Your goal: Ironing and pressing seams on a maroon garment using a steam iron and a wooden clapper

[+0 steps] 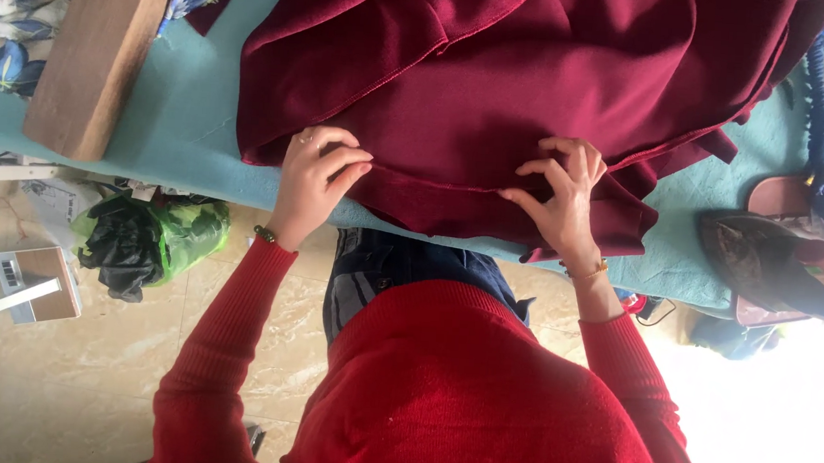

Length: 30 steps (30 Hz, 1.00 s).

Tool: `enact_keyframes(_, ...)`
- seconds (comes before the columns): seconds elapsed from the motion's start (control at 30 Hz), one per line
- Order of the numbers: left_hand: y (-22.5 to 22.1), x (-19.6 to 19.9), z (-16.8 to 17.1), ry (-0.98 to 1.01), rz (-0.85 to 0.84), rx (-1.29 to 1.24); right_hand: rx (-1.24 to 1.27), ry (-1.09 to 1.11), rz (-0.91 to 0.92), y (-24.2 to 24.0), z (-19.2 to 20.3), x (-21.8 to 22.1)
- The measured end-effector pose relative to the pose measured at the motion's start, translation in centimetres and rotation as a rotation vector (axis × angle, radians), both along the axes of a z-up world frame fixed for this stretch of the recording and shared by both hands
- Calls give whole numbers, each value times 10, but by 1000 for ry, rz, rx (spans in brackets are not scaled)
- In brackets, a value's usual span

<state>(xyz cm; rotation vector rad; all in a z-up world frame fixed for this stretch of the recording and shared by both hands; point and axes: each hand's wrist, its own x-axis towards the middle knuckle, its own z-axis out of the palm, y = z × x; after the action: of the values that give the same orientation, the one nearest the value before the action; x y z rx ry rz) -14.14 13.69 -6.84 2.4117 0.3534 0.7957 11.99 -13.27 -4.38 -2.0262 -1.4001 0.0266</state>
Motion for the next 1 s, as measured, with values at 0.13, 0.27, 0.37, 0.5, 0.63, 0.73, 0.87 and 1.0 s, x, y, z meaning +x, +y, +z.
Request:
enact_keyframes(0.13, -3, 10, -5, 8, 111, -129, -30, 103, -41, 9, 10, -2)
enact_keyframes(0.27, -22, 18, 5, 91, 289, -86, -101, 164, -81, 16, 22, -5)
enact_keyframes(0.37, -49, 31, 15, 55, 407, 175, -186, 209, -93, 17, 23, -2)
enact_keyframes(0.5, -100, 46, -18, 19, 335, 414, -204, 239, -108, 21, 26, -3)
enact_keyframes(0.63, -133, 57, -33, -8, 308, 443, -206, 254, -86, 19, 23, -1)
enact_keyframes(0.73, -154, 65, -25, -44, 196, 482, -199, 234, -69, 15, 15, 3)
enact_keyframes(0.87, -160, 74, -11, 195, 66, 450, -171, 271, -28, 11, 17, 6)
enact_keyframes(1.0, -168, 77, -13, 212, 71, 397, -67, 186, -48, -30, 4, 18)
